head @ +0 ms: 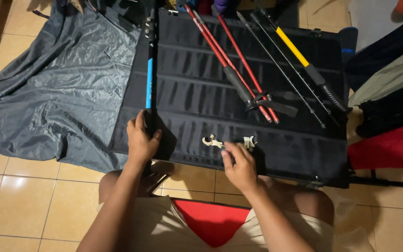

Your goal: The person assembles trekking poles by attaching small white plastic clips to the shafts. They handle a black pole first, then a blue pole, and finally a red pole, securing the clips onto each one.

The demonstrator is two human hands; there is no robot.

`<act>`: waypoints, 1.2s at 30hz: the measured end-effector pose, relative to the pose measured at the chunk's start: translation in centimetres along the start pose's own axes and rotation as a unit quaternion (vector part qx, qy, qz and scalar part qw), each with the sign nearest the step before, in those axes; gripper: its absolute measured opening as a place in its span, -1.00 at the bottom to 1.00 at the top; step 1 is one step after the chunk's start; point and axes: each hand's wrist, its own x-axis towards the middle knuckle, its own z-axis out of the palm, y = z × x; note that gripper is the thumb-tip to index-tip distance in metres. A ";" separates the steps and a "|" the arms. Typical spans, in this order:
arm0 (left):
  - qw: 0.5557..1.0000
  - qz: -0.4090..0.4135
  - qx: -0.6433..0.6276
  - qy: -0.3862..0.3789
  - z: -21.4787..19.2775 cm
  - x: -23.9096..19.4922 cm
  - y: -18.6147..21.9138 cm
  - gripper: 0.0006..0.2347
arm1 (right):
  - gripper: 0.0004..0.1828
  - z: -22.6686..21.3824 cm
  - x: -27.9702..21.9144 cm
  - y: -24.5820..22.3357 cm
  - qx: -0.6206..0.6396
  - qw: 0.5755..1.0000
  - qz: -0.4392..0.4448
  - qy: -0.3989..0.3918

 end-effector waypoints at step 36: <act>0.950 0.204 -0.217 0.092 -2.4 -9.5 7.1 -0.65 | -0.46 -5.3 10.6 0.2 -0.141 0.964 0.224 -0.039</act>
